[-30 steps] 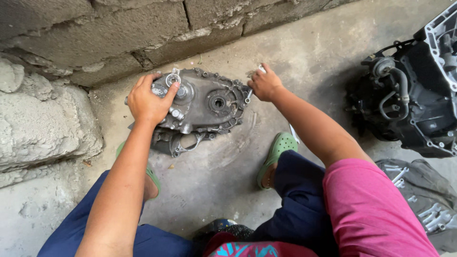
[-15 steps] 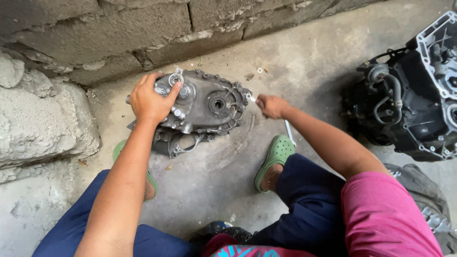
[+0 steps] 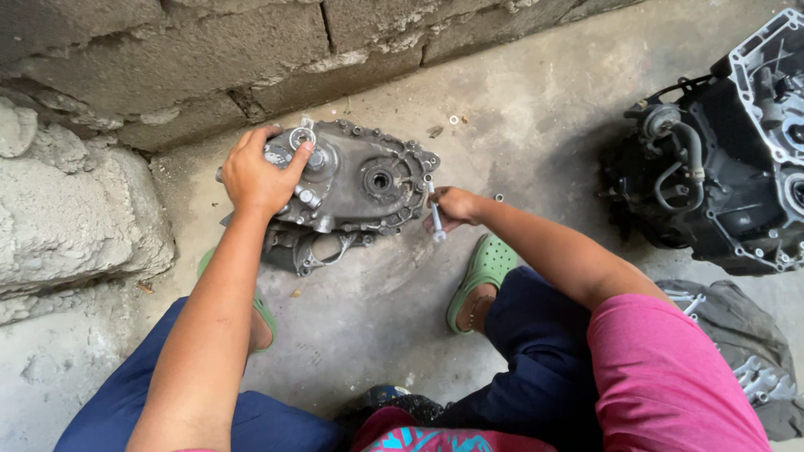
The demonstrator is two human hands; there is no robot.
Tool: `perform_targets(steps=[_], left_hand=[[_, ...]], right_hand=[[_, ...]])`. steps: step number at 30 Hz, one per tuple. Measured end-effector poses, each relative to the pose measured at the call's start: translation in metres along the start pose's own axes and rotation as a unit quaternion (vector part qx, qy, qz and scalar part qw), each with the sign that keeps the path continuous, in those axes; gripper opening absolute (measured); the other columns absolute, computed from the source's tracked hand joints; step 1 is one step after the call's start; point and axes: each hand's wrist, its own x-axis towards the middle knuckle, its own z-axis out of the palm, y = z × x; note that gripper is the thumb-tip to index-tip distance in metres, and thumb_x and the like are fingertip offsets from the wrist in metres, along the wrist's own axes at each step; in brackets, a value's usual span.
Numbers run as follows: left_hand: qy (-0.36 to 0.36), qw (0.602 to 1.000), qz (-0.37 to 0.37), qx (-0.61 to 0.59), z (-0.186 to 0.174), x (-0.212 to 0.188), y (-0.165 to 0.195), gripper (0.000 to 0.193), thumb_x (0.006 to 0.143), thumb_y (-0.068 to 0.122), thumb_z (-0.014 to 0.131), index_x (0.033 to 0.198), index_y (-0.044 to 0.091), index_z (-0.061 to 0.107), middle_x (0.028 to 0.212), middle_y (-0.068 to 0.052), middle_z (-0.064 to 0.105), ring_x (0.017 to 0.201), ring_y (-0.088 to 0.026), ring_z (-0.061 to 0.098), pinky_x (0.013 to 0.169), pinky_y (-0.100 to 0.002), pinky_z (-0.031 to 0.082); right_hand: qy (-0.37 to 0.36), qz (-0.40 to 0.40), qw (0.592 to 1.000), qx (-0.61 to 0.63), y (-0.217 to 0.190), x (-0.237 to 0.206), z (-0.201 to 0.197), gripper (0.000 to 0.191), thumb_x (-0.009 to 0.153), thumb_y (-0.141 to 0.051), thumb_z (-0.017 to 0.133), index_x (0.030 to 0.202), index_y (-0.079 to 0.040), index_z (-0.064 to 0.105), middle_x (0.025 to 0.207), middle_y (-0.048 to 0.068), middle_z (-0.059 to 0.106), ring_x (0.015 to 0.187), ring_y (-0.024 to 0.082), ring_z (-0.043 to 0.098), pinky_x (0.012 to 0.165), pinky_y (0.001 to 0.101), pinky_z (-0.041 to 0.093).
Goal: The person sits on the floor and uses a wrench to loosen and remove bolts from a metallic engine casing. They hold the casing steady with one hand while turning the wrench with the other, placing removed bolts on the floor.
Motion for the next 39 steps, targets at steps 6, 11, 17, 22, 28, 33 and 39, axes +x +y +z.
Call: perform_targets(steps=[6,11,17,22,28,33,39], left_hand=[[0.0,1.0,0.001,-0.001,0.0,-0.001,-0.001,0.054,0.083,0.056,0.086,0.109,0.009,0.075,0.109,-0.013,0.073,0.102,-0.037,0.069,0.087,-0.048,0.053],[-0.003,1.0,-0.001,0.002,-0.001,0.001,0.001,0.054,0.083,0.055,0.086,0.109,0.009,0.075,0.108,-0.013,0.073,0.101,-0.037,0.069,0.086,-0.048,0.053],[-0.002,1.0,-0.008,0.002,-0.003,-0.002,0.001,0.054,0.083,0.055,0.085,0.109,0.009,0.075,0.11,-0.012,0.074,0.102,-0.036,0.069,0.087,-0.047,0.053],[-0.01,1.0,-0.005,-0.002,-0.003,0.001,0.004,0.052,0.083,0.054,0.085,0.109,0.01,0.075,0.109,-0.012,0.074,0.103,-0.035,0.07,0.088,-0.046,0.053],[0.001,1.0,-0.005,-0.003,-0.002,0.001,0.002,0.052,0.083,0.054,0.086,0.108,0.009,0.075,0.109,-0.012,0.074,0.102,-0.036,0.07,0.088,-0.047,0.053],[-0.001,1.0,-0.007,-0.004,-0.001,-0.001,-0.001,0.053,0.082,0.054,0.086,0.108,0.009,0.075,0.108,-0.013,0.074,0.102,-0.037,0.069,0.086,-0.048,0.053],[-0.006,1.0,-0.013,-0.005,-0.002,0.002,0.002,0.054,0.083,0.055,0.085,0.108,0.009,0.075,0.108,-0.013,0.073,0.102,-0.036,0.069,0.087,-0.048,0.053]], right_hand=[[-0.006,0.001,0.997,0.071,0.012,0.006,0.0,0.03,0.108,-0.032,0.034,0.118,-0.011,0.052,0.11,0.021,0.075,0.088,0.03,0.078,0.07,0.0425,0.066],[0.006,0.009,0.996,-0.088,0.012,0.013,-0.032,0.031,0.105,-0.029,0.041,0.122,-0.012,0.062,0.108,0.018,0.072,0.092,0.03,0.076,0.075,0.044,0.062],[0.155,-0.105,0.76,-0.623,-0.05,0.002,-0.068,0.038,0.099,-0.048,0.055,0.122,-0.021,0.069,0.124,0.009,0.067,0.126,0.029,0.054,0.112,0.0542,0.036],[0.211,-0.251,0.482,-0.812,-0.095,-0.01,-0.039,0.03,0.095,-0.044,0.057,0.111,-0.025,0.074,0.114,0.0,0.07,0.128,0.021,0.053,0.124,0.0568,0.018],[0.205,-0.243,0.594,-0.739,-0.071,-0.021,-0.06,0.027,0.096,-0.039,0.056,0.112,-0.024,0.071,0.109,0.005,0.071,0.118,0.026,0.06,0.115,0.0531,0.032],[0.173,-0.22,0.789,-0.547,-0.018,-0.016,-0.084,0.026,0.101,-0.032,0.055,0.115,-0.014,0.068,0.11,0.014,0.07,0.108,0.035,0.064,0.095,0.0476,0.049],[0.082,-0.166,0.918,-0.35,0.015,0.0,-0.068,0.029,0.101,-0.033,0.054,0.106,-0.011,0.072,0.099,0.012,0.076,0.091,0.022,0.07,0.086,0.0392,0.055]])
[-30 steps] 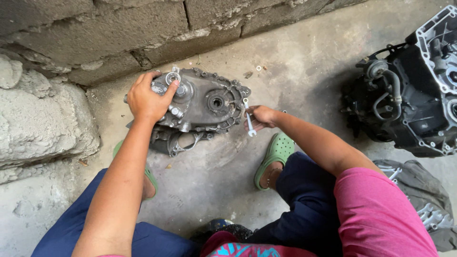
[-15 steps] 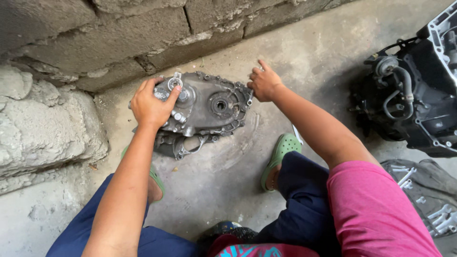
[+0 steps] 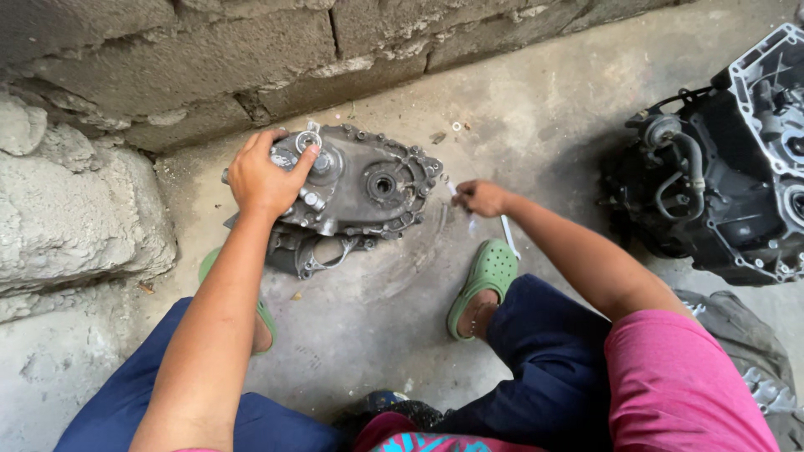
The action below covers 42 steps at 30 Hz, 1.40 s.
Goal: The person sits on the floor and uses a wrench to loosen and remove bolts from a metallic engine casing. They hold the casing steady with one hand while turning the wrench with the other, placing removed bolts on the floor.
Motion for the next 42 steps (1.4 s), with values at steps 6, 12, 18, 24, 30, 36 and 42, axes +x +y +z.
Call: perform_targets(steps=[6,12,18,24,30,36,42], left_hand=[[-0.001,1.0,0.001,0.005,-0.001,0.0,0.001,0.055,0.083,0.056,0.084,0.109,0.008,0.075,0.109,-0.013,0.073,0.102,-0.037,0.069,0.088,-0.048,0.052],[-0.002,1.0,0.004,0.012,0.0,-0.001,0.0,0.055,0.083,0.056,0.084,0.109,0.008,0.075,0.109,-0.013,0.073,0.102,-0.037,0.069,0.087,-0.048,0.052],[0.0,1.0,0.004,0.005,0.0,0.0,0.001,0.055,0.083,0.056,0.085,0.108,0.008,0.075,0.109,-0.013,0.073,0.101,-0.037,0.069,0.086,-0.048,0.053],[0.004,1.0,0.004,0.005,-0.001,0.0,0.002,0.054,0.083,0.056,0.085,0.107,0.008,0.075,0.109,-0.013,0.074,0.101,-0.037,0.07,0.086,-0.048,0.053],[0.01,1.0,0.008,0.006,-0.001,0.0,0.001,0.054,0.082,0.055,0.085,0.108,0.009,0.075,0.108,-0.013,0.074,0.101,-0.037,0.07,0.086,-0.047,0.053],[0.002,1.0,-0.002,0.003,-0.002,0.001,0.001,0.054,0.082,0.055,0.085,0.109,0.009,0.074,0.109,-0.012,0.074,0.101,-0.036,0.07,0.087,-0.047,0.053],[-0.002,1.0,-0.001,0.002,-0.001,0.001,0.001,0.054,0.082,0.055,0.085,0.11,0.01,0.075,0.109,-0.012,0.074,0.102,-0.036,0.07,0.088,-0.047,0.054]], right_hand=[[-0.016,0.093,0.987,0.134,-0.017,0.006,0.034,0.033,0.105,-0.037,0.049,0.111,-0.011,0.068,0.092,0.008,0.074,0.081,0.018,0.069,0.073,0.0354,0.057],[-0.036,0.105,0.968,0.226,-0.021,0.005,0.038,0.031,0.105,-0.037,0.049,0.109,-0.013,0.067,0.092,0.003,0.071,0.083,0.015,0.068,0.073,0.0341,0.058],[-0.067,0.13,0.961,0.235,-0.029,0.003,0.041,0.029,0.105,-0.035,0.047,0.108,-0.014,0.066,0.092,0.004,0.068,0.082,0.016,0.065,0.072,0.0342,0.058],[-0.083,0.165,0.948,0.258,-0.03,0.009,0.041,0.031,0.104,-0.035,0.045,0.114,-0.014,0.065,0.097,0.004,0.07,0.086,0.016,0.068,0.074,0.0347,0.059],[-0.139,0.06,0.983,-0.101,-0.033,0.019,-0.025,0.031,0.096,-0.033,0.052,0.119,-0.022,0.069,0.11,0.005,0.072,0.105,0.023,0.063,0.092,0.0445,0.049],[0.04,-0.024,0.863,-0.502,-0.094,0.035,-0.065,0.025,0.095,-0.039,0.061,0.113,-0.037,0.077,0.125,0.0,0.071,0.134,0.026,0.051,0.122,0.0573,0.025],[0.037,-0.038,0.845,-0.533,-0.114,0.034,-0.069,0.024,0.093,-0.035,0.063,0.11,-0.035,0.079,0.127,0.002,0.07,0.134,0.029,0.049,0.122,0.0578,0.019]])
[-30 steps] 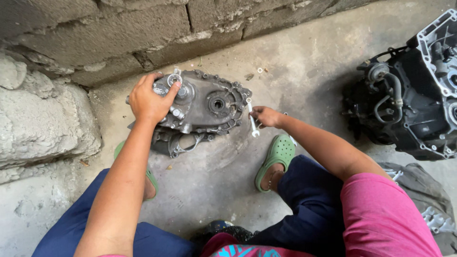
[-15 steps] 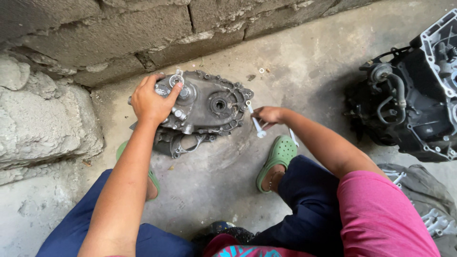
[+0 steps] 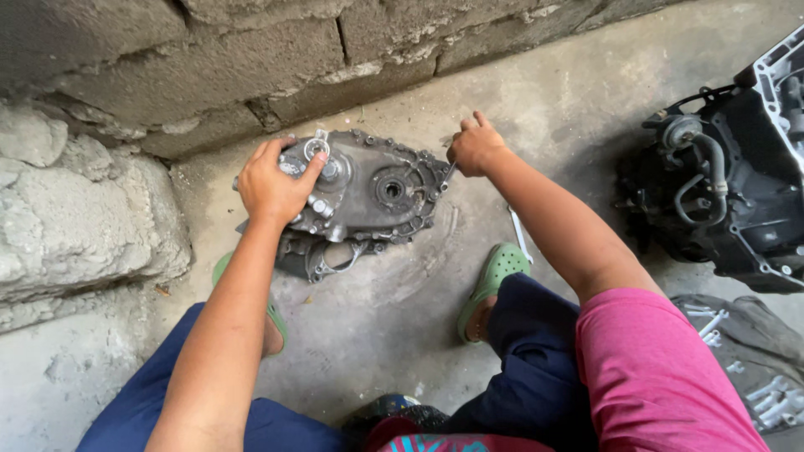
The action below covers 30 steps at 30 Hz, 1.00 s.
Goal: The person sits on the floor and uses a wrench to loosen and remove bolts from a metallic engine casing. They hold the casing steady with one hand while turning the wrench with the other, placing removed bolts on the floor.
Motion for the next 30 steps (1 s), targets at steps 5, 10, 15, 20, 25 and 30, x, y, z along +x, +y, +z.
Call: perform_targets(steps=[5,10,15,20,25,30], left_hand=[[0.015,1.0,0.009,0.008,0.0,0.0,-0.002,0.054,0.081,0.054,0.085,0.109,0.009,0.075,0.109,-0.013,0.074,0.102,-0.037,0.07,0.086,-0.048,0.053],[0.011,1.0,0.003,-0.009,0.001,-0.001,-0.003,0.054,0.082,0.055,0.085,0.108,0.009,0.075,0.109,-0.013,0.074,0.101,-0.036,0.07,0.087,-0.048,0.054],[0.001,1.0,-0.004,0.003,0.0,-0.001,-0.001,0.055,0.082,0.056,0.085,0.108,0.009,0.075,0.108,-0.013,0.074,0.1,-0.037,0.07,0.086,-0.048,0.053],[0.001,1.0,-0.002,0.01,-0.001,0.001,0.001,0.056,0.082,0.057,0.085,0.108,0.008,0.075,0.108,-0.013,0.074,0.1,-0.037,0.07,0.086,-0.048,0.053],[-0.002,1.0,-0.011,0.011,-0.001,0.001,0.001,0.056,0.081,0.057,0.084,0.108,0.009,0.075,0.108,-0.012,0.074,0.1,-0.036,0.07,0.085,-0.047,0.053],[-0.001,1.0,-0.012,0.005,-0.002,-0.001,0.001,0.057,0.082,0.057,0.084,0.109,0.009,0.075,0.109,-0.012,0.074,0.101,-0.036,0.07,0.086,-0.047,0.054]], right_hand=[[-0.071,0.026,0.983,0.167,0.02,-0.028,0.022,0.029,0.089,-0.043,0.066,0.114,-0.031,0.076,0.124,0.003,0.07,0.13,0.028,0.054,0.119,0.0577,0.028],[-0.031,0.032,0.932,0.361,-0.001,-0.047,0.074,0.029,0.097,-0.034,0.055,0.115,-0.017,0.069,0.106,0.007,0.079,0.1,0.028,0.072,0.09,0.043,0.055],[-0.102,0.053,0.809,0.576,-0.037,-0.044,0.121,0.03,0.104,-0.031,0.047,0.111,-0.008,0.065,0.092,0.01,0.079,0.08,0.021,0.076,0.075,0.0364,0.059],[-0.17,0.092,0.713,0.674,-0.053,-0.036,0.113,0.028,0.105,-0.031,0.044,0.115,-0.012,0.063,0.095,0.005,0.079,0.075,0.017,0.071,0.065,0.0342,0.055],[-0.183,0.119,0.708,0.672,-0.055,-0.039,0.092,0.028,0.104,-0.029,0.043,0.116,-0.014,0.063,0.096,0.003,0.08,0.078,0.015,0.072,0.065,0.0319,0.057],[-0.201,0.14,0.672,0.698,-0.06,-0.033,0.099,0.03,0.105,-0.032,0.042,0.119,-0.016,0.063,0.1,0.002,0.08,0.081,0.013,0.074,0.065,0.0306,0.056]])
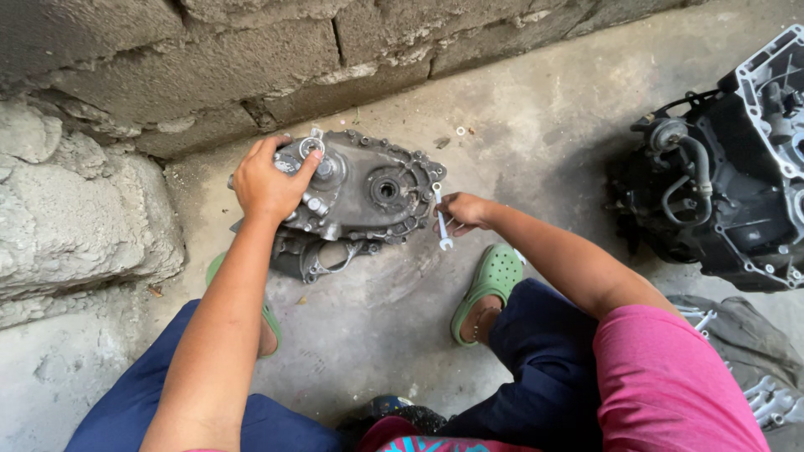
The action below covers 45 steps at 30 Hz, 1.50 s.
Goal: The person sits on the floor and uses a wrench to loosen and remove bolts from a metallic engine casing. They hold the casing steady with one hand while turning the wrench with the other, placing removed bolts on the floor.
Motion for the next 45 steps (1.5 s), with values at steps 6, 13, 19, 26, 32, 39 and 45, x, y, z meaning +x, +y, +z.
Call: perform_targets(steps=[6,13,19,26,32,39,45], left_hand=[[0.008,1.0,0.014,0.005,0.001,0.002,-0.001,0.055,0.081,0.056,0.084,0.108,0.009,0.076,0.108,-0.012,0.074,0.1,-0.037,0.07,0.085,-0.048,0.053],[0.005,1.0,-0.003,0.003,0.001,0.0,-0.001,0.055,0.081,0.056,0.085,0.108,0.01,0.075,0.11,-0.012,0.074,0.101,-0.035,0.071,0.087,-0.046,0.054],[0.003,1.0,-0.005,-0.001,0.001,0.003,0.002,0.054,0.081,0.056,0.085,0.109,0.01,0.076,0.109,-0.012,0.074,0.102,-0.035,0.07,0.088,-0.046,0.054],[0.006,1.0,-0.003,0.001,0.003,0.001,-0.003,0.056,0.081,0.057,0.084,0.107,0.009,0.075,0.109,-0.013,0.074,0.102,-0.036,0.069,0.087,-0.048,0.053],[0.007,1.0,0.001,0.0,0.001,0.001,-0.002,0.056,0.082,0.058,0.084,0.107,0.009,0.075,0.108,-0.013,0.074,0.101,-0.036,0.07,0.086,-0.048,0.053],[0.008,1.0,0.008,-0.004,0.001,0.001,0.0,0.055,0.082,0.058,0.084,0.107,0.009,0.075,0.107,-0.013,0.074,0.101,-0.036,0.07,0.087,-0.047,0.053],[0.01,1.0,0.013,0.002,0.001,0.001,-0.001,0.055,0.082,0.057,0.085,0.107,0.009,0.076,0.108,-0.013,0.074,0.1,-0.036,0.07,0.085,-0.048,0.053]], right_hand=[[0.032,-0.065,0.938,-0.34,-0.013,0.0,-0.043,0.036,0.097,-0.025,0.053,0.126,-0.017,0.072,0.107,0.011,0.076,0.093,0.028,0.069,0.08,0.0451,0.052],[0.257,-0.191,0.625,-0.712,-0.087,-0.016,-0.045,0.034,0.098,-0.037,0.051,0.116,-0.021,0.074,0.121,0.003,0.07,0.132,0.025,0.051,0.126,0.0635,0.014],[0.275,-0.251,0.703,-0.606,-0.089,-0.028,-0.045,0.045,0.099,-0.048,0.045,0.116,-0.015,0.071,0.121,0.011,0.069,0.125,0.033,0.053,0.116,0.0572,0.025],[0.22,-0.187,0.901,-0.325,-0.011,-0.025,-0.037,0.044,0.106,-0.046,0.04,0.116,-0.01,0.064,0.095,0.019,0.074,0.092,0.038,0.07,0.086,0.0488,0.054],[0.069,-0.096,0.99,-0.081,0.023,-0.01,0.001,0.037,0.107,-0.037,0.045,0.109,-0.005,0.065,0.087,0.013,0.076,0.077,0.027,0.073,0.07,0.0427,0.06],[0.005,-0.019,0.986,0.165,0.011,0.003,0.024,0.03,0.107,-0.03,0.038,0.112,-0.012,0.061,0.102,0.012,0.075,0.084,0.023,0.077,0.072,0.0416,0.065],[0.001,-0.058,0.995,-0.084,0.004,-0.005,-0.014,0.034,0.107,-0.034,0.043,0.126,-0.014,0.064,0.119,0.007,0.065,0.098,0.026,0.069,0.089,0.0452,0.06]])
